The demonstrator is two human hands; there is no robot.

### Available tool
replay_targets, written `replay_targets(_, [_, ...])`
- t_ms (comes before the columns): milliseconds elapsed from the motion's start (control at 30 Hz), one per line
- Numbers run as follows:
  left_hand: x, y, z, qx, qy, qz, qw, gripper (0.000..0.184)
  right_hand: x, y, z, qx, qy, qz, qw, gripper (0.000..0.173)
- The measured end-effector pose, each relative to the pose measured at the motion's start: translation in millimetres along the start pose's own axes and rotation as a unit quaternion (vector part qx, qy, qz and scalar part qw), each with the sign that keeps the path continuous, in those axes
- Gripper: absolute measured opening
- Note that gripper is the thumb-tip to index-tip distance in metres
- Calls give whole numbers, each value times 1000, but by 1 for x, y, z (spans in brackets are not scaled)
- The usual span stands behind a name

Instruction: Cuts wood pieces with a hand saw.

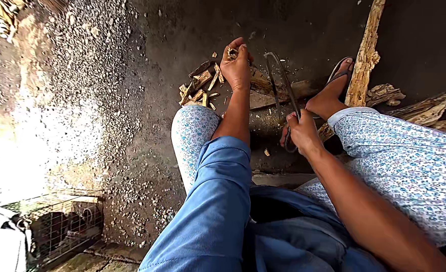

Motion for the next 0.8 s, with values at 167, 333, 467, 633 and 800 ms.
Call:
replay_targets(167, [7, -15, -26, 6, 52, -33, 998, 15, -79, 29, -5, 5, -14, 8, 1000, 17])
replay_targets(333, [3, -15, -28, -7, 52, -51, 997, 15, -9, 11, 4, -7, -4, 21, 1000, 25])
replay_targets(467, [-5, -9, -27, -10, 42, -26, 999, 18, 1, 7, 6, 11, -9, 25, 1000, 26])
replay_targets(633, [3, -18, -40, -17, 76, -39, 996, 17, -65, 24, 3, 18, -11, 32, 999, 17])
replay_targets(800, [0, -8, -13, -5, 5, -23, 1000, 15, 12, 3, 1, -20, 12, 24, 999, 26])
Point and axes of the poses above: each hand's wrist, its own x-axis towards the middle knuckle, its own z-axis out of the palm, y = z × x, the point moved 9 cm from there along x, towards the middle knuckle, and after that the axes turned 14 degrees about -y, right-handed, at the moved point
